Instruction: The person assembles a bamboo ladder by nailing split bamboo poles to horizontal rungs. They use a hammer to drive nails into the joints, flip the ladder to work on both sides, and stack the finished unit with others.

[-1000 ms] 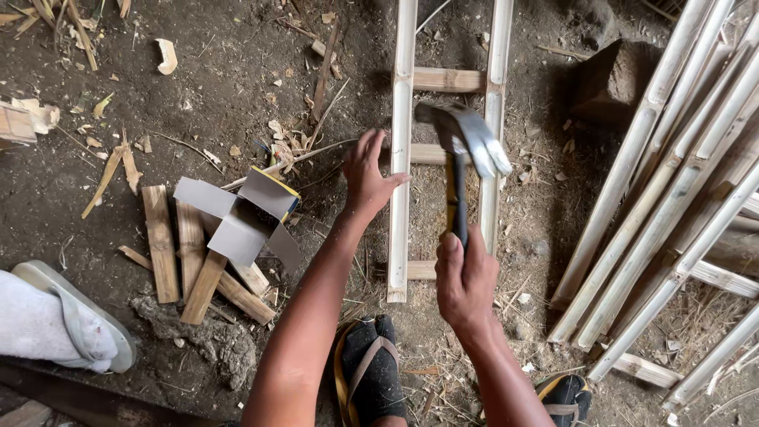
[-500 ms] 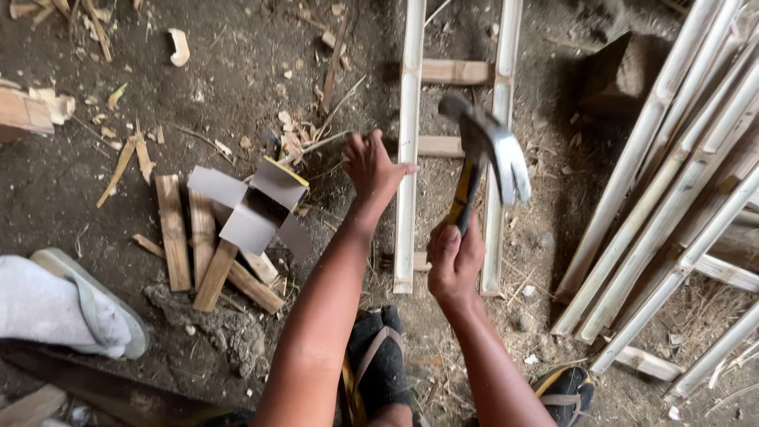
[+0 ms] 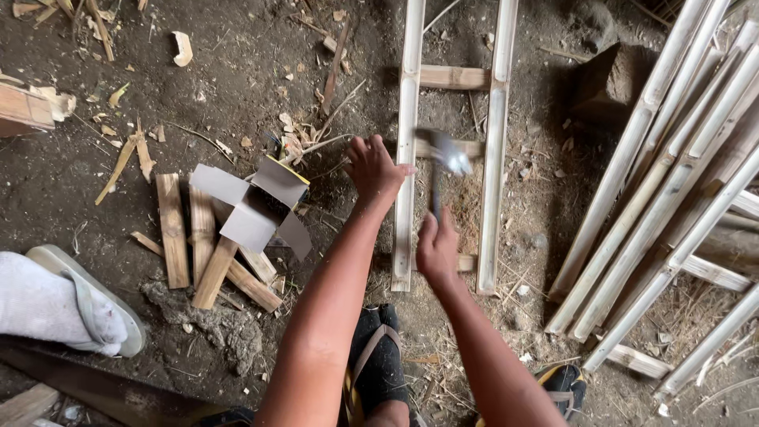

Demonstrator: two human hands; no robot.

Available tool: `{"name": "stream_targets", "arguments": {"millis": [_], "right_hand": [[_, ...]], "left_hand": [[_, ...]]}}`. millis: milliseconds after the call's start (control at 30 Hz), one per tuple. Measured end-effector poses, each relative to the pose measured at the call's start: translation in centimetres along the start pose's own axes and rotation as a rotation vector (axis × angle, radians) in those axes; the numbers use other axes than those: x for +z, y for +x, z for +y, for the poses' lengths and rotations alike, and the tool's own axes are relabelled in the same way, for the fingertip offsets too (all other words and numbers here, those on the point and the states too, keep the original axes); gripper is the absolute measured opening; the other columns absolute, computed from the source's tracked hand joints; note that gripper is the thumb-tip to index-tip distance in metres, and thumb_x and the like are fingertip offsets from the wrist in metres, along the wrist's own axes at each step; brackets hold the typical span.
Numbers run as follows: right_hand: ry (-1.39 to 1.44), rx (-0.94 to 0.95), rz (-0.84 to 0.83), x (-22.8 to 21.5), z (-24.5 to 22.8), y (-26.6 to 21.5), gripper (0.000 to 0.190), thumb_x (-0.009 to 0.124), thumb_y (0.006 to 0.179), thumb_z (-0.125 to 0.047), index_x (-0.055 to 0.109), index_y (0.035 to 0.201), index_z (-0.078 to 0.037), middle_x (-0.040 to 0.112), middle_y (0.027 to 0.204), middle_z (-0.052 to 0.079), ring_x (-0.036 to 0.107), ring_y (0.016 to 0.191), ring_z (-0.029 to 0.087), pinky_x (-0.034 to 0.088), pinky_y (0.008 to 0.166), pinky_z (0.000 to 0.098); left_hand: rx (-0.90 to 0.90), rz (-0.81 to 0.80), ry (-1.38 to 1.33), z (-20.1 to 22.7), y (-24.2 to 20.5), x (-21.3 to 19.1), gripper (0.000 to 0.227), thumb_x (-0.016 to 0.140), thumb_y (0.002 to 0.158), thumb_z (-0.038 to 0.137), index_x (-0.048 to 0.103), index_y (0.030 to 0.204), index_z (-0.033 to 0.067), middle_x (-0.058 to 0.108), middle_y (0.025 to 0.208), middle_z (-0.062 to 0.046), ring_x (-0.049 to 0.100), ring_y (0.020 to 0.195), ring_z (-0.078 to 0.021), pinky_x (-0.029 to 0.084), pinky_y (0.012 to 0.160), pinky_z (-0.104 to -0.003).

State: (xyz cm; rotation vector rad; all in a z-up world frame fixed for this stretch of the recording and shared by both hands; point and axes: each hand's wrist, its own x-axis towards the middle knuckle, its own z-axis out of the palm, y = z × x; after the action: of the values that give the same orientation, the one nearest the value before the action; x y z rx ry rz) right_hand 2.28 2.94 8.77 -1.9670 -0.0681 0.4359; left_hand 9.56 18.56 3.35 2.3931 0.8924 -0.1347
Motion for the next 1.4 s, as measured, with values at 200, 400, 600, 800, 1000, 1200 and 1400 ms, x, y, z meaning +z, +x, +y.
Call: {"name": "stream_targets", "arguments": {"millis": [200, 400, 600, 800, 1000, 1200, 1400], "right_hand": [[-0.092, -0.103, 0.045, -1.0, 2.4, 0.0, 0.038, 0.037, 0.111, -0.038, 0.052, 0.095, -0.007, 0.050, 0.058, -0.001, 0.039, 0.040, 0.008, 0.036, 0.032, 0.0261], [-0.205, 0.109, -0.028, -0.6, 2.0, -0.1, 0.040, 0.036, 0.107, -0.042, 0.054, 0.095, -0.009, 0.051, 0.059, -0.002, 0.038, 0.041, 0.007, 0.036, 0.032, 0.0275], [-0.184, 0.023, 0.065, -0.9, 3.2, -0.2, 0.049, 0.033, 0.107, -0.048, 0.054, 0.094, -0.006, 0.050, 0.057, 0.000, 0.039, 0.039, 0.008, 0.038, 0.031, 0.0279], [-0.286, 0.186, -0.099, -1.5, 1.9, 1.8, 0.051, 0.033, 0.109, -0.051, 0.054, 0.090, -0.009, 0.047, 0.062, -0.001, 0.036, 0.045, 0.008, 0.038, 0.037, 0.0272], [-0.131, 0.209, -0.078, -1.7, -2.4, -3.5, 0.047, 0.039, 0.103, -0.050, 0.053, 0.087, -0.008, 0.053, 0.057, -0.001, 0.048, 0.043, 0.010, 0.042, 0.037, 0.0287], [0.000, 0.037, -0.266, 2.3, -4.9, -8.3, 0.049, 0.042, 0.103, -0.052, 0.056, 0.088, -0.008, 0.053, 0.056, 0.000, 0.048, 0.045, 0.010, 0.039, 0.038, 0.0306], [-0.163, 0.055, -0.430, 4.1, -5.1, -9.6, 0.054, 0.036, 0.103, -0.058, 0.054, 0.083, -0.011, 0.051, 0.059, 0.000, 0.041, 0.044, 0.013, 0.039, 0.039, 0.0352]], "left_hand": [[-0.002, 0.047, 0.000, 0.6, 0.0, 0.0, 0.086, 0.094, 0.059, 0.053, 0.053, 0.120, 0.0094, 0.045, 0.130, -0.016, 0.042, 0.126, -0.0342, 0.041, 0.097, -0.054], [-0.015, 0.006, 0.028, 0.6, -0.6, -0.8, 0.087, 0.093, 0.062, 0.058, 0.053, 0.122, 0.0077, 0.046, 0.131, -0.015, 0.044, 0.125, -0.0325, 0.041, 0.100, -0.052], [-0.074, 0.052, -0.006, 0.5, -0.7, -0.8, 0.096, 0.094, 0.054, 0.060, 0.051, 0.122, 0.0083, 0.046, 0.128, -0.015, 0.045, 0.121, -0.0330, 0.042, 0.095, -0.052], [0.023, 0.091, -0.008, 0.5, -1.2, -1.4, 0.089, 0.092, 0.063, 0.056, 0.051, 0.124, 0.0069, 0.049, 0.126, -0.015, 0.049, 0.117, -0.0319, 0.044, 0.094, -0.050], [0.428, 0.502, -0.399, -1.5, -7.8, -3.3, 0.045, 0.072, 0.094, 0.021, 0.055, 0.133, 0.0059, 0.056, 0.116, -0.010, 0.055, 0.107, -0.0235, 0.048, 0.092, -0.039], [0.164, 0.733, -0.596, -10.7, -11.0, -10.2, 0.013, 0.060, 0.098, 0.005, 0.058, 0.110, 0.0066, 0.054, 0.106, -0.007, 0.056, 0.095, -0.0165, 0.051, 0.081, -0.030], [-0.051, 0.251, 0.340, -16.7, -6.8, -12.5, 0.012, 0.065, 0.089, 0.011, 0.074, 0.082, 0.0074, 0.072, 0.093, -0.009, 0.057, 0.106, -0.0287, 0.038, 0.102, -0.049]]}}
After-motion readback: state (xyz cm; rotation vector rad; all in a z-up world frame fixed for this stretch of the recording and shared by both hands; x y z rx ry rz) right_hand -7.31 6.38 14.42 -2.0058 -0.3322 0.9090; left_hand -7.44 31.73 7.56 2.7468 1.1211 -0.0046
